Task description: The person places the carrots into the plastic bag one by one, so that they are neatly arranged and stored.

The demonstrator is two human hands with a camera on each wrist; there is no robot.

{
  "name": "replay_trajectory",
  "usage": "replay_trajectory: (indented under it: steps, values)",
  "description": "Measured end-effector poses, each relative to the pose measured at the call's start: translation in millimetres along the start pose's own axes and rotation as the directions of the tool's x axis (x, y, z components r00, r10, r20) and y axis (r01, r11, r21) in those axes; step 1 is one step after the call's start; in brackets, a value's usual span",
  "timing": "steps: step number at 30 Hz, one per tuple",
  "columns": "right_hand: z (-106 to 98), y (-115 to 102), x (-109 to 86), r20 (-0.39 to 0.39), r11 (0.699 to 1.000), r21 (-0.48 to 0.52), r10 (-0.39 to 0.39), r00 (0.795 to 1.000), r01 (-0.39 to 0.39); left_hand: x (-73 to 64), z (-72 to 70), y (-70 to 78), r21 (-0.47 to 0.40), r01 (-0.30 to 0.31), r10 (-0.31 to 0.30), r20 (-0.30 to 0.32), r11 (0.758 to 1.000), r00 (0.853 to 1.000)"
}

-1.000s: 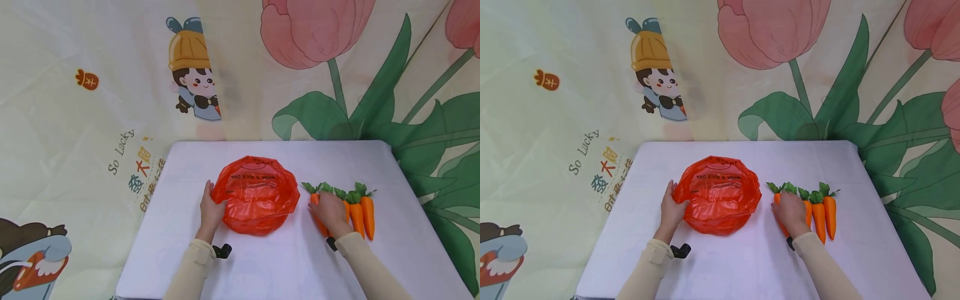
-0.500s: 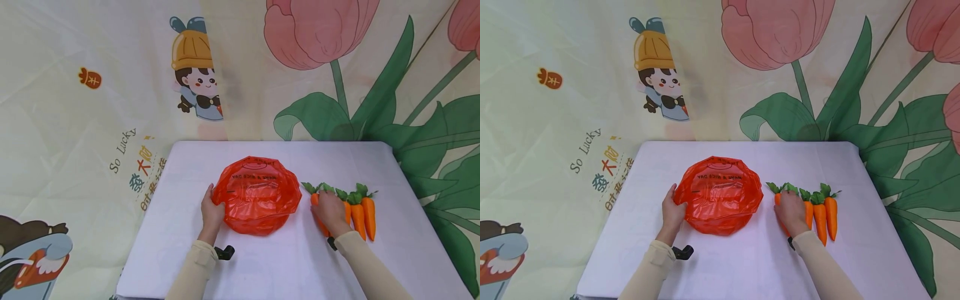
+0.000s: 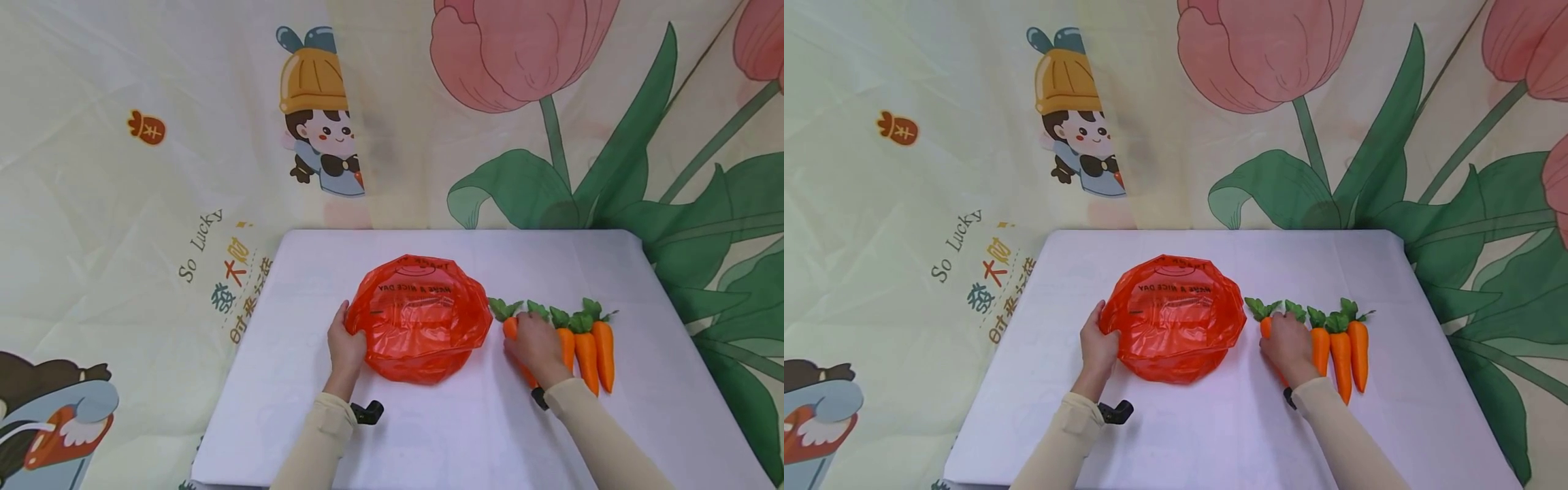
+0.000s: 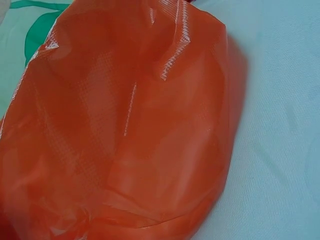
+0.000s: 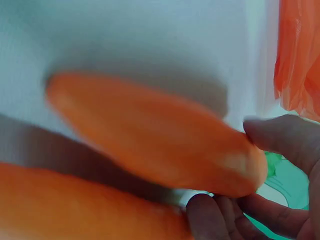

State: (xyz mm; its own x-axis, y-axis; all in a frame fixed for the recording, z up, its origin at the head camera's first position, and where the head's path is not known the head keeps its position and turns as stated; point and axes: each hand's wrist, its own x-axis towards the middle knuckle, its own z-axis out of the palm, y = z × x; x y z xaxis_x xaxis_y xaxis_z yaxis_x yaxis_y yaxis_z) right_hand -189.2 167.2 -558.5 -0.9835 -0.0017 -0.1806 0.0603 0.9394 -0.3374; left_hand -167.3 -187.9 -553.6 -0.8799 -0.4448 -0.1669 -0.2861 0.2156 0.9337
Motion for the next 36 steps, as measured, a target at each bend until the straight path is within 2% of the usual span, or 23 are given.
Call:
replay_trajectory:
  steps: [5, 7, 10, 12, 15, 19, 24, 27, 31, 33, 36]
  values:
    - [2.9, 0.9, -1.5, 0.010, 0.998, 0.052, 0.019, 1.000, -0.020, 0.8, 1.0, 0.2, -0.018, -0.008, 0.008, -0.012, 1.000, 1.000]
    - [2.4, 3.5, -3.9, 0.049, 0.990, 0.129, 0.050, 0.998, -0.056, 0.8, 1.2, 0.4, -0.025, -0.007, 0.006, -0.013, 1.000, 1.000]
    - [-4.5, 9.2, -9.2, 0.131, 0.955, 0.270, 0.086, 0.988, -0.119, 0.6, 1.1, 1.2, -0.030, -0.003, 0.003, -0.010, 1.000, 1.000]
    - [-13.9, 12.7, -12.8, 0.179, 0.918, 0.366, 0.094, 0.979, -0.155, 0.4, 0.9, 2.0, -0.030, -0.007, 0.007, -0.011, 1.000, 1.000]
    - [-32.7, 15.2, -16.7, 0.214, 0.858, 0.487, 0.065, 0.975, -0.164, 0.5, 0.5, 3.5, -0.039, -0.019, 0.018, -0.014, 0.999, 1.000]
    - [-60.4, 10.0, -20.3, 0.239, 0.782, 0.607, -0.010, 0.971, -0.141, 0.5, 0.5, 6.0, -0.053, -0.020, 0.019, -0.022, 0.998, 1.000]
    - [-85.1, -8.2, -22.1, 0.295, 0.696, 0.707, -0.124, 0.947, -0.129, 1.2, 2.0, 6.4, -0.052, -0.025, 0.024, -0.025, 0.998, 0.999]
    - [-88.9, -21.9, -20.5, 0.312, 0.642, 0.759, -0.210, 0.926, -0.110, 1.4, 3.7, 5.1, -0.054, -0.028, 0.027, -0.024, 0.998, 0.999]
    - [-83.6, -45.0, -16.2, 0.317, 0.566, 0.819, -0.305, 0.898, -0.097, -1.5, 4.6, 1.8, -0.080, -0.031, 0.030, -0.011, 0.996, 0.999]
    - [-79.0, -58.5, -13.6, 0.314, 0.516, 0.851, -0.358, 0.879, -0.094, -4.6, 3.8, -1.9, -0.093, -0.027, 0.026, -0.007, 0.995, 1.000]
    - [-75.2, -78.0, -6.9, 0.301, 0.424, 0.899, -0.412, 0.860, -0.111, -5.8, 4.8, -1.9, -0.100, -0.030, 0.030, 0.000, 0.995, 1.000]
